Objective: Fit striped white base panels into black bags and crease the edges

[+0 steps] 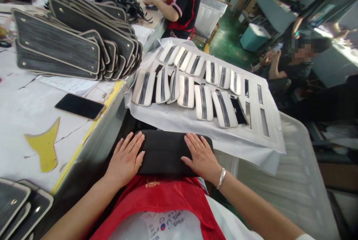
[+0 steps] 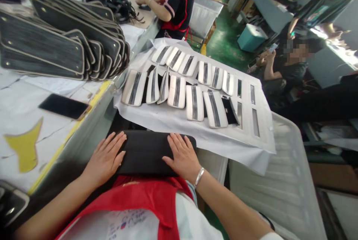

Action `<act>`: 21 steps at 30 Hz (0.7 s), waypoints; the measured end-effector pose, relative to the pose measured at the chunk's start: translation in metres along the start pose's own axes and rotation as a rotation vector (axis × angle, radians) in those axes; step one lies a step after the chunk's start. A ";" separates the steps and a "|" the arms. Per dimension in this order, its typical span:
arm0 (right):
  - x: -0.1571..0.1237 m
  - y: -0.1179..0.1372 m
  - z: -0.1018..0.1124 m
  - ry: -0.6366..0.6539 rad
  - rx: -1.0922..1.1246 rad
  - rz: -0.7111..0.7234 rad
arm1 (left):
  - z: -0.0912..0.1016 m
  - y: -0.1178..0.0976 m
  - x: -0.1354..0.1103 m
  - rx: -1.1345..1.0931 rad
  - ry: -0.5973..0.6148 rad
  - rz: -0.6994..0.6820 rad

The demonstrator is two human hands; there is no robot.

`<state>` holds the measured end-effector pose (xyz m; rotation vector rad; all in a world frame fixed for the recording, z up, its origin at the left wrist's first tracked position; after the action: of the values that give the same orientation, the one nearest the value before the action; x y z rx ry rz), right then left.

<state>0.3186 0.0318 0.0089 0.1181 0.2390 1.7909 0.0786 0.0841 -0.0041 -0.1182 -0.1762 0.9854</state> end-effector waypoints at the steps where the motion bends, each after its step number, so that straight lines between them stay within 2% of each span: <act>1: -0.007 -0.010 0.002 0.001 -0.014 -0.029 | -0.001 0.000 0.000 -0.008 0.009 0.000; 4: -0.019 -0.027 0.004 0.005 0.005 -0.057 | 0.001 0.004 0.004 -0.029 0.038 0.021; 7: -0.023 -0.038 0.002 -0.041 0.146 -0.064 | 0.008 0.009 0.012 -0.106 0.123 0.018; 9: -0.029 -0.055 0.002 -0.160 0.292 -0.176 | 0.014 0.012 0.018 -0.199 0.152 0.043; 11: -0.039 -0.079 -0.003 -0.263 0.483 -0.350 | 0.018 0.015 0.024 -0.295 0.113 0.116; 13: -0.046 -0.093 -0.014 -0.237 0.711 -0.447 | 0.014 0.019 0.027 -0.395 0.073 0.235; 16: -0.046 -0.096 -0.025 -0.144 0.935 -0.456 | -0.004 0.024 0.027 -0.507 0.084 0.415; 18: -0.044 -0.096 -0.024 -0.157 0.947 -0.508 | -0.012 0.027 0.026 -0.511 0.078 0.483; 21: -0.042 -0.096 -0.023 -0.161 0.907 -0.594 | -0.014 0.029 0.024 -0.481 0.049 0.499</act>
<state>0.4149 0.0092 -0.0329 0.7486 0.8603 0.9699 0.0703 0.1201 -0.0205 -0.6505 -0.3478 1.4208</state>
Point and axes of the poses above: each hand's wrist, its own x-axis towards the middle knuckle, its own z-axis out of the back of the hand, y = z × x, the point moved 6 cm from there along x, towards the middle knuckle, and after that the axes turned 4 degrees about x, right-handed, at the moved point
